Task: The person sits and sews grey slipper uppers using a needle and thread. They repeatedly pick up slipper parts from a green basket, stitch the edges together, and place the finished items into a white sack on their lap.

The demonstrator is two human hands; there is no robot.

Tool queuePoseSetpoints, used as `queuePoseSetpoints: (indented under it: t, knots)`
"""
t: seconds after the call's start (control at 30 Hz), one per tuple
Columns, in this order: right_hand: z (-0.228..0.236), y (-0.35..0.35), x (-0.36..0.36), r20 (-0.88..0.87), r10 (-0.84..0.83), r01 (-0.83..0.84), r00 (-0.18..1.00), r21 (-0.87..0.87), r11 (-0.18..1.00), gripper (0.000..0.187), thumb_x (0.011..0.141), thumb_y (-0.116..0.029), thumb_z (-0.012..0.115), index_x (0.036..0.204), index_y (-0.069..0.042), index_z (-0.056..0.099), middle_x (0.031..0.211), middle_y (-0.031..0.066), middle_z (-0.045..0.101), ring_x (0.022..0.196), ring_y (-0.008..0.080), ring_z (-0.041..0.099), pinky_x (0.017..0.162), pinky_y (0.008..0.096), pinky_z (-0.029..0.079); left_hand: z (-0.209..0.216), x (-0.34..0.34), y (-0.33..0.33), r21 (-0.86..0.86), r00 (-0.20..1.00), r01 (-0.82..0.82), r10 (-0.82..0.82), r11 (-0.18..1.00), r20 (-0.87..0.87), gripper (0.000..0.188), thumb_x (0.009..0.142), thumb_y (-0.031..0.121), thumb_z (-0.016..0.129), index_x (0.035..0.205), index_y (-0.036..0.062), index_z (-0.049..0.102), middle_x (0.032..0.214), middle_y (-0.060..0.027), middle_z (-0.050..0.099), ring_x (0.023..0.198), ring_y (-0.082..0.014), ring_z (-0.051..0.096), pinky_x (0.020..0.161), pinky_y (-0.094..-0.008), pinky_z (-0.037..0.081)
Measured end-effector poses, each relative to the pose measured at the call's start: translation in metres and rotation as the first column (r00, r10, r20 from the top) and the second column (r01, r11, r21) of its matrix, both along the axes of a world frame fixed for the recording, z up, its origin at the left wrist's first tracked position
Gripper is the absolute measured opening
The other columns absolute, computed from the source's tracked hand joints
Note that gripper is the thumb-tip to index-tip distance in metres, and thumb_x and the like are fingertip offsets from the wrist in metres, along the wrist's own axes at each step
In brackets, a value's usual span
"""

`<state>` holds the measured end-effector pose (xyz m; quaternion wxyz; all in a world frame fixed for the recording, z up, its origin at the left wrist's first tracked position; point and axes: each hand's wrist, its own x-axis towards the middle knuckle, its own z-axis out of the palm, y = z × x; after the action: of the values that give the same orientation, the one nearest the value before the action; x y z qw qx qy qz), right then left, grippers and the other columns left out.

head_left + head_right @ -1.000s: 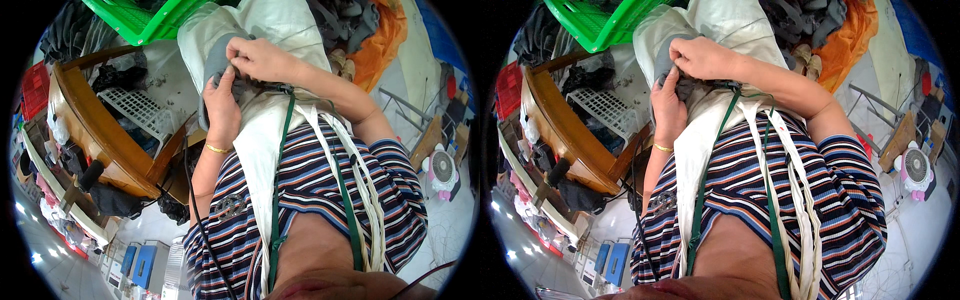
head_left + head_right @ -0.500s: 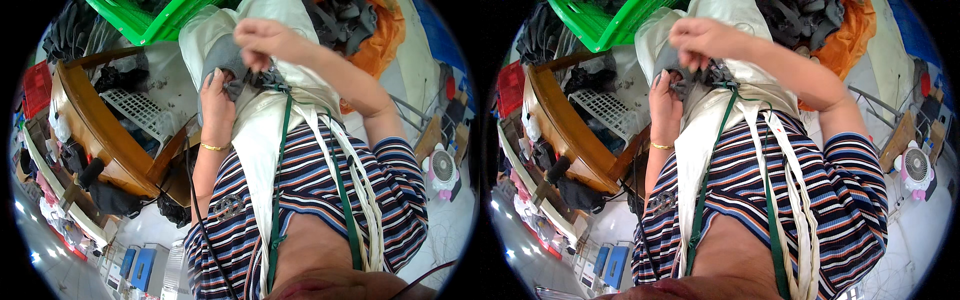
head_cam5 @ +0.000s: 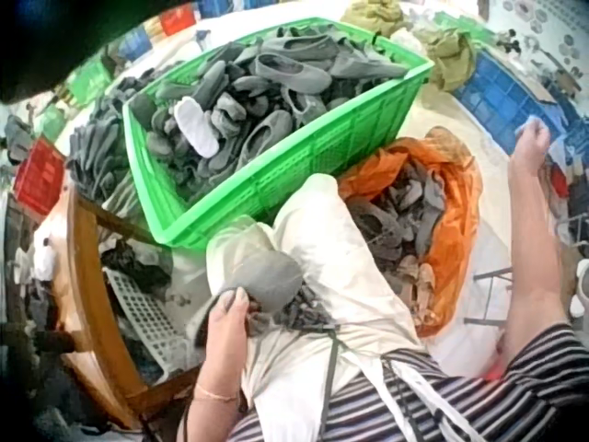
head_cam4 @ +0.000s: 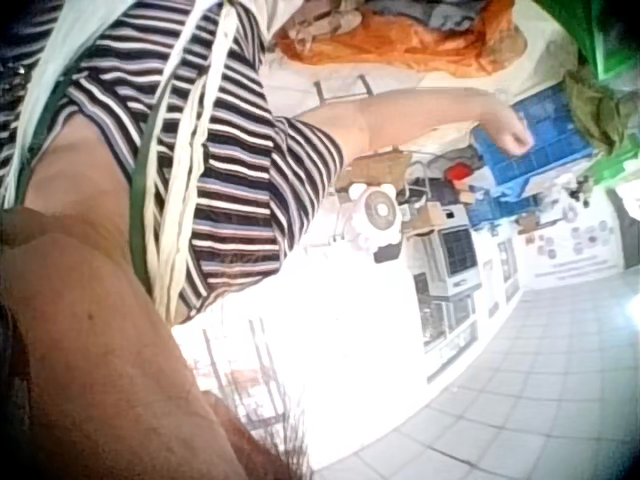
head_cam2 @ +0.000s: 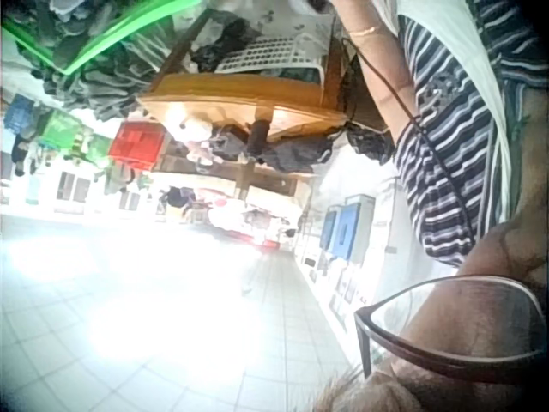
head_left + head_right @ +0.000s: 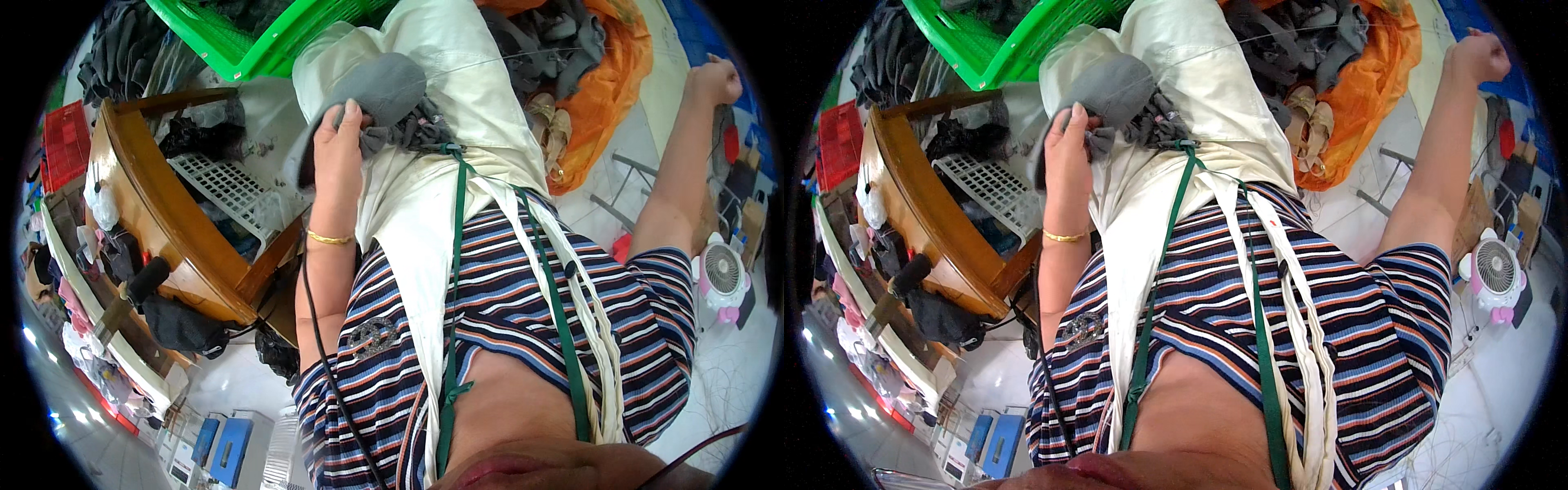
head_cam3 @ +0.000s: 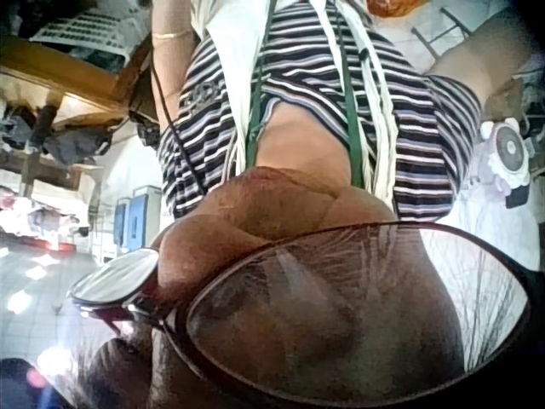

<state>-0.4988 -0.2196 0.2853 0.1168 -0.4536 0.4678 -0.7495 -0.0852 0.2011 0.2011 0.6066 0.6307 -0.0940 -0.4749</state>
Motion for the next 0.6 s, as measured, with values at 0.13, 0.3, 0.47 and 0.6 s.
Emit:
queuePoseSetpoints:
  t: [0.13, 0.3, 0.47, 0.6]
  knots:
    - [-0.043, 0.009, -0.041, -0.141, -0.021, 0.023, 0.99, 0.011, 1.0, 0.024, 0.088, -0.007, 0.055, 0.066, 0.004, 0.057, 0.065, 0.0112, 0.064, 0.059, 0.0161, 0.06, 0.058, 0.0279, 0.049, 0.022, 0.02, -0.025, 0.216, 0.71, 0.322, -0.386, 0.922, 0.589, 0.031, 0.098, 0.031, 0.062, 0.095, -0.0004, 0.063, 0.07, -0.0107, 0.058, 0.065, -0.0163, 0.048, 0.062, -0.0299, 0.043]
    - [-0.104, 0.029, -0.055, -0.395, -0.095, 0.177, 0.914, 0.177, 0.968, 0.023, 0.089, -0.012, 0.058, 0.071, 0.003, 0.059, 0.068, 0.01, 0.066, 0.062, 0.0152, 0.062, 0.059, 0.0273, 0.05, 0.019, 0.031, -0.069, 0.476, -0.015, 0.701, -0.657, 0.531, 0.754, 0.024, 0.091, 0.027, 0.064, 0.089, 0.0026, 0.064, 0.083, -0.0183, 0.064, 0.081, -0.0394, 0.061, 0.068, -0.0459, 0.048]
    - [-0.143, 0.054, -0.046, -0.323, 0.13, -0.011, 0.937, 0.346, 0.938, 0.023, 0.093, -0.021, 0.065, 0.095, 0.001, 0.062, 0.079, 0.0087, 0.069, 0.071, 0.0145, 0.066, 0.064, 0.0267, 0.052, -0.004, 0.014, -0.064, 0.33, 0.016, 0.644, -0.443, 0.69, 0.896, 0.021, 0.09, 0.024, 0.066, 0.095, 0.0042, 0.068, 0.078, -0.0145, 0.062, 0.08, -0.036, 0.06, 0.07, -0.0447, 0.049]
    - [-0.141, 0.111, 0.04, -0.122, 0.602, -0.449, 0.789, 0.554, 0.701, 0.02, 0.096, -0.015, 0.061, 0.112, -0.003, 0.061, 0.097, 0.0059, 0.067, 0.083, 0.0137, 0.067, 0.078, 0.0271, 0.053, 0.002, 0.004, -0.037, 0.351, 0.325, 0.487, -0.539, 0.8, 0.777, 0.034, 0.086, 0.028, 0.073, 0.109, 0.0035, 0.066, 0.089, -0.0143, 0.066, 0.087, -0.0333, 0.063, 0.073, -0.0405, 0.051]
